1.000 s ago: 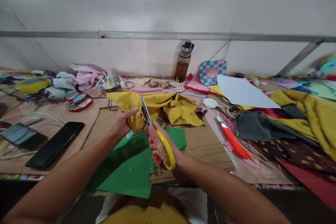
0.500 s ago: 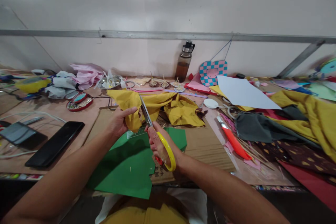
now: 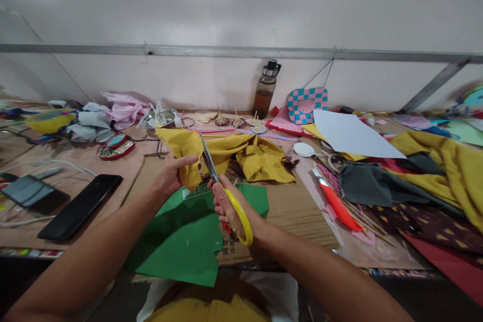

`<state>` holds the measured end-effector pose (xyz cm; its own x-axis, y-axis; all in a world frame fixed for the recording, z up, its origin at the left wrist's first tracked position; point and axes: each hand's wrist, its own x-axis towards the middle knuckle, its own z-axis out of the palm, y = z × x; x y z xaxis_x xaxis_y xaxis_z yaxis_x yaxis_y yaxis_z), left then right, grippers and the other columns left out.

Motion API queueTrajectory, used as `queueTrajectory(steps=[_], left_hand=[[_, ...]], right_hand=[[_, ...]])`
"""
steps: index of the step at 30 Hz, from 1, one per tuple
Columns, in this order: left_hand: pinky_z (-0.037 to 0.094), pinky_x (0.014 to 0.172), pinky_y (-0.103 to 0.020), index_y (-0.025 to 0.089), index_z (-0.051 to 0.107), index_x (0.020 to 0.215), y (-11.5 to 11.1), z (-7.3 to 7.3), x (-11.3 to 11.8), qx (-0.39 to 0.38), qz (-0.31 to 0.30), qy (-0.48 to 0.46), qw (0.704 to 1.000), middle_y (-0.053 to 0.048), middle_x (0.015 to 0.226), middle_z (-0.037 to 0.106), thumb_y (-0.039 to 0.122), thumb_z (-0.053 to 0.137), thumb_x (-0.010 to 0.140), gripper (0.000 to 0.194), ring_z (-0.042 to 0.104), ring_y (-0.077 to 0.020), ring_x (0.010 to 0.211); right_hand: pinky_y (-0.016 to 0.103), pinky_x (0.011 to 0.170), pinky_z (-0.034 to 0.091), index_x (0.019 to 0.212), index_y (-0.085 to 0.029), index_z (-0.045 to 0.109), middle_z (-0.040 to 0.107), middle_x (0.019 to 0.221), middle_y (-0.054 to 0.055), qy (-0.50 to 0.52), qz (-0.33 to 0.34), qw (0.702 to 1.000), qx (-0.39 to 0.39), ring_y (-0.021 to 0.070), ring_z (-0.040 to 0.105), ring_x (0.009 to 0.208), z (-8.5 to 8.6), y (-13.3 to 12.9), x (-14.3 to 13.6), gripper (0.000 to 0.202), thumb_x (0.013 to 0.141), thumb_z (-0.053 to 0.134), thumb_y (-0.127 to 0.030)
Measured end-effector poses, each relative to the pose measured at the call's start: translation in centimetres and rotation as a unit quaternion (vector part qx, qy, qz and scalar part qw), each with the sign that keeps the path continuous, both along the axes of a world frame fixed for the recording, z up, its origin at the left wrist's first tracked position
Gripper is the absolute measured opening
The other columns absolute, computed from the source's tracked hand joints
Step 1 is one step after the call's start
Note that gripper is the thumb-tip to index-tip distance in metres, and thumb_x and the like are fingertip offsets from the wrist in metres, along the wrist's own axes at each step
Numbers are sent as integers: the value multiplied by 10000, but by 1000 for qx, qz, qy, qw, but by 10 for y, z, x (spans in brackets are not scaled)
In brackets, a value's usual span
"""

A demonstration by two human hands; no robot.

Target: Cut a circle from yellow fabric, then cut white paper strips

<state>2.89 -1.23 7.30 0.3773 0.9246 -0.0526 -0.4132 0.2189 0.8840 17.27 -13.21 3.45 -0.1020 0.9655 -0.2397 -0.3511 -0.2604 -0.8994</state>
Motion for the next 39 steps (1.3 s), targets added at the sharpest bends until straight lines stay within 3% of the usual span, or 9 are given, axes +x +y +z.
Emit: queueTrajectory(steps=[4,9,17,26,39], left_hand=[[563,537,-262,185,671,1073,-2,1,0,3,-1,17,1000,13,695,725,161,902,494,624,659,-154,530],[562,544,-268,182,669,1100,-3,2,0,5,3,18,1000,-3,714,731,151,910,487,660,660,-160,535],[573,594,-282,165,695,956,-2,2,0,5,-1,19,1000,-1,716,728,156,906,478,523,664,-157,562],[576,582,-272,188,688,1072,0,4,-1,6,-8,10,1000,8,741,740,134,897,471,639,662,-150,549],[552,499,-250,139,675,886,4,9,-5,-2,-35,22,999,14,669,700,154,882,440,492,624,-132,498]], right_hand=[[129,414,226,1023,-269,543,407,695,-79,5,19,999,37,47,313,492,2,-1,1,519,829,632,-743],[136,408,175,976,-252,542,369,683,-82,9,13,1000,24,45,276,487,6,-1,1,567,781,660,-771],[138,418,196,948,-245,534,395,688,-79,-6,16,1000,20,43,298,485,7,-1,1,582,773,650,-787],[132,402,198,991,-251,545,387,695,-79,-19,18,999,29,47,284,485,4,-2,2,553,817,613,-772],[127,380,186,991,-252,541,399,686,-81,-31,17,999,12,38,281,466,9,-3,1,601,772,633,-804]])
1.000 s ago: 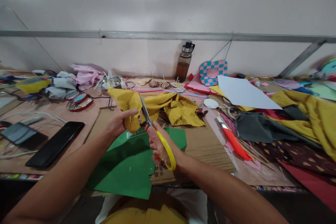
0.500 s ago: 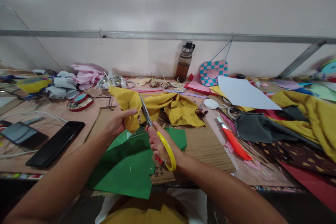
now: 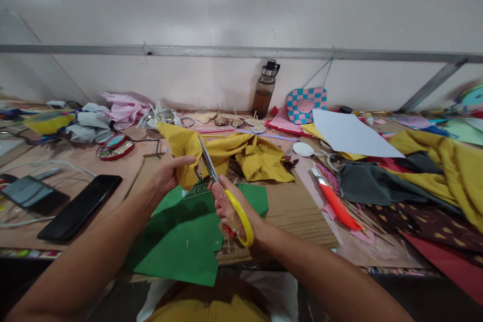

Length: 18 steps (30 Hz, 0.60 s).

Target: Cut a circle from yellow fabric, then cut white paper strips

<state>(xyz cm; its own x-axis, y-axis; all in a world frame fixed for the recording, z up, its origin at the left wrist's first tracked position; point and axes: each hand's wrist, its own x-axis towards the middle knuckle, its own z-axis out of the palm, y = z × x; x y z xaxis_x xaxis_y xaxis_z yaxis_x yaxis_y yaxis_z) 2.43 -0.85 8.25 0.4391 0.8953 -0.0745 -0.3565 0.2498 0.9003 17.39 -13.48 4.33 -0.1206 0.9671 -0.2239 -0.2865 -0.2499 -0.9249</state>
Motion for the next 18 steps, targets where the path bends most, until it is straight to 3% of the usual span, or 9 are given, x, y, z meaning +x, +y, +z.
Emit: queueTrajectory(steps=[6,11,15,18], left_hand=[[525,467,-227,143,681,832,4,-1,-3,-1,-2,7,1000,12,650,700,129,863,455,419,614,-127,487],[555,527,-221,127,729,884,11,0,-5,-28,12,-29,999,-42,773,768,72,807,526,370,683,-156,587],[592,558,-268,106,745,919,18,-2,-5,-116,24,-35,992,-90,786,776,121,750,711,209,721,-206,628],[616,594,-307,91,745,955,23,-9,-4,-195,-14,2,981,-128,819,780,191,698,844,157,736,-228,633]], right_hand=[[132,376,204,955,-250,538,413,672,-79,-5,-6,1000,-9,45,295,469,3,-2,-1,639,726,643,-837],[138,362,180,935,-244,540,431,637,-88,10,-13,999,-32,38,292,440,7,0,-3,695,647,687,-860],[134,355,170,936,-240,557,454,622,-92,42,-19,998,-42,28,294,417,3,3,-4,701,614,734,-837],[126,357,180,932,-240,562,456,615,-95,67,-33,996,-57,26,306,413,1,5,-3,680,620,754,-812]])
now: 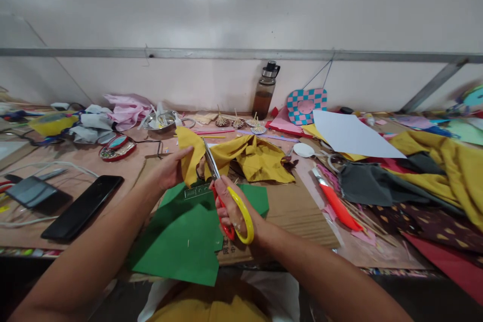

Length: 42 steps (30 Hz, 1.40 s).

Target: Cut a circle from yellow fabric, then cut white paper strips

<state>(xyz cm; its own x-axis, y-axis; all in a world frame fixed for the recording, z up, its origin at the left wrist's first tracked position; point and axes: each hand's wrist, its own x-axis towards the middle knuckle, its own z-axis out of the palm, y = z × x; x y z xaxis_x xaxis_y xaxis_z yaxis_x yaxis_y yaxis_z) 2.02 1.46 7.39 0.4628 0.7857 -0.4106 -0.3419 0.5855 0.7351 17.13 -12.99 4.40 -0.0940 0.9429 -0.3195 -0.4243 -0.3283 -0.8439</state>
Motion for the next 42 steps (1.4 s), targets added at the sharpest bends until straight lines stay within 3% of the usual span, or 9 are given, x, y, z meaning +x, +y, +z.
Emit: queueTrajectory(steps=[3,6,10,13,18,24,31,38,42], left_hand=[[627,631,-331,78,732,1073,3,-2,-2,-27,-14,11,999,-143,854,786,250,614,929,254,745,-234,644],[624,641,-349,88,694,1199,3,2,-8,-7,-3,-17,1000,-150,889,786,451,531,981,454,760,-256,719],[607,650,-347,103,688,1208,-1,1,-10,38,12,-109,993,-181,963,775,761,402,914,775,761,-295,852],[603,716,-346,137,703,1196,-8,-8,-3,80,20,-174,981,-164,1024,773,817,509,828,797,748,-283,896],[573,744,-259,208,746,1051,-20,-23,14,157,43,-222,961,-50,944,777,418,961,566,570,714,-182,819],[554,672,-203,150,716,871,-20,-21,20,107,125,-177,970,-23,779,736,125,736,794,83,667,-107,680],[579,658,-213,174,688,1016,-19,-12,19,62,159,-134,976,-22,762,734,-24,592,705,381,721,-153,727],[398,457,-147,191,665,1080,-15,-10,20,38,158,-111,980,-16,775,694,-116,434,542,661,599,-108,571],[420,464,-190,155,662,953,-14,-7,18,31,137,-143,980,-18,766,684,-54,467,539,503,608,-128,594]], right_hand=[[116,357,184,925,-233,571,460,596,-96,29,-17,999,-19,22,310,411,0,2,1,670,615,777,-791],[109,352,189,943,-222,590,465,595,-95,54,-35,997,-34,16,314,410,1,3,1,663,615,802,-759],[100,353,200,959,-226,593,466,600,-96,88,-52,994,-26,13,316,408,-2,4,0,643,637,806,-740],[101,346,199,941,-233,580,460,588,-99,101,-53,993,-19,16,305,401,-4,5,0,645,635,793,-760],[108,348,212,944,-243,570,455,604,-100,77,-50,996,13,22,309,410,-5,5,-1,637,661,756,-782],[131,351,190,921,-239,545,436,601,-100,-18,-31,999,26,35,297,405,-1,3,-4,677,638,722,-828],[124,378,186,908,-242,520,411,616,-101,-67,-12,997,18,30,282,425,6,-1,-7,646,674,709,-814],[125,369,196,870,-241,467,409,625,-96,-95,10,995,14,37,290,435,8,-2,-6,651,678,702,-817],[126,361,193,848,-243,465,404,626,-91,-89,17,996,1,39,269,433,9,-3,-5,618,691,716,-786]])
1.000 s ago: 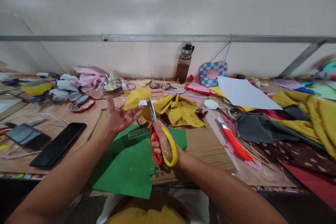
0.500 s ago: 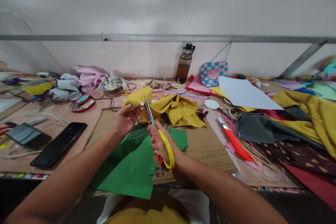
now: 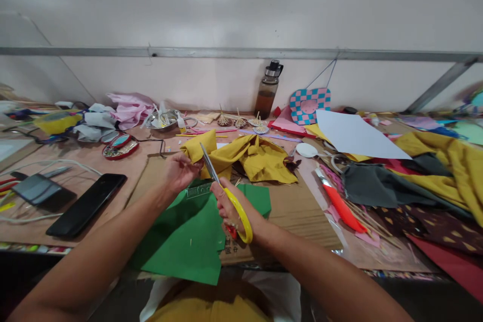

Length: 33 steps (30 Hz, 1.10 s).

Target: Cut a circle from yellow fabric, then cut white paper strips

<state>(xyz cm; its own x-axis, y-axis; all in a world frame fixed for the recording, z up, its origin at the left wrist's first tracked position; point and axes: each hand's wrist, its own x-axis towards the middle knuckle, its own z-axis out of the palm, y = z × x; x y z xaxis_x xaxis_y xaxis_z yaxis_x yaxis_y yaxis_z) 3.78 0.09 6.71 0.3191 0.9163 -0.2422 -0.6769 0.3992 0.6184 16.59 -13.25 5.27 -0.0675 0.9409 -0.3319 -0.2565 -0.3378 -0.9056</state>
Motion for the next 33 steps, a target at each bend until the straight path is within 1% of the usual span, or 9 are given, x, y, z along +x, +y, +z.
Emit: queueTrajectory(steps=[3,5,9,15,18,21,26,29,33], left_hand=[[405,426,-201,139,638,833,-1,2,0,-28,-2,43,999,-22,697,667,27,586,714,172,592,-127,544],[370,397,-184,134,631,814,-1,2,1,-39,4,82,996,-14,664,655,70,650,789,72,580,-111,512],[311,367,-162,144,615,829,0,-2,3,-16,24,85,996,10,639,633,93,699,838,99,533,-79,454],[311,383,-151,178,568,806,-5,-6,6,25,57,59,996,47,626,590,185,762,851,199,493,-61,449],[337,404,-150,188,566,811,-10,-6,9,37,71,63,995,59,631,591,195,756,860,197,502,-59,464],[389,440,-159,196,576,833,-16,-8,12,54,73,72,993,59,661,614,195,769,847,193,545,-69,505],[432,477,-179,197,582,838,-25,-13,14,92,56,71,992,65,646,603,211,783,830,201,522,-68,483],[436,494,-184,198,578,822,-24,-12,12,94,62,83,990,64,645,601,194,783,817,205,514,-66,481],[439,506,-185,193,606,850,-20,-8,9,62,89,103,989,45,714,661,105,718,823,145,586,-82,553]], right_hand=[[126,366,191,827,-239,479,409,627,-85,10,1,1000,3,40,262,435,0,-1,0,563,723,727,-734],[123,369,204,835,-240,497,413,625,-85,18,3,1000,-3,39,259,434,0,-1,1,528,743,729,-704],[130,367,239,880,-247,527,417,597,-94,23,19,999,-33,43,267,415,2,0,3,502,774,699,-706],[142,371,274,907,-244,548,443,614,-88,41,23,998,-28,43,294,411,-4,2,5,508,791,675,-722],[147,374,281,932,-242,569,447,611,-84,47,20,998,-26,48,306,417,-5,2,4,505,795,677,-716],[148,378,297,908,-241,546,441,605,-88,46,18,998,-25,50,323,423,-1,1,3,545,747,704,-737],[153,381,306,912,-248,519,442,597,-92,31,23,999,-21,58,338,431,5,0,3,593,701,720,-765],[155,382,299,886,-247,507,431,589,-93,38,28,999,-15,57,323,431,2,1,3,613,698,694,-801],[149,390,294,883,-244,505,430,592,-92,54,28,998,-24,55,321,436,-3,3,5,608,721,664,-809]])
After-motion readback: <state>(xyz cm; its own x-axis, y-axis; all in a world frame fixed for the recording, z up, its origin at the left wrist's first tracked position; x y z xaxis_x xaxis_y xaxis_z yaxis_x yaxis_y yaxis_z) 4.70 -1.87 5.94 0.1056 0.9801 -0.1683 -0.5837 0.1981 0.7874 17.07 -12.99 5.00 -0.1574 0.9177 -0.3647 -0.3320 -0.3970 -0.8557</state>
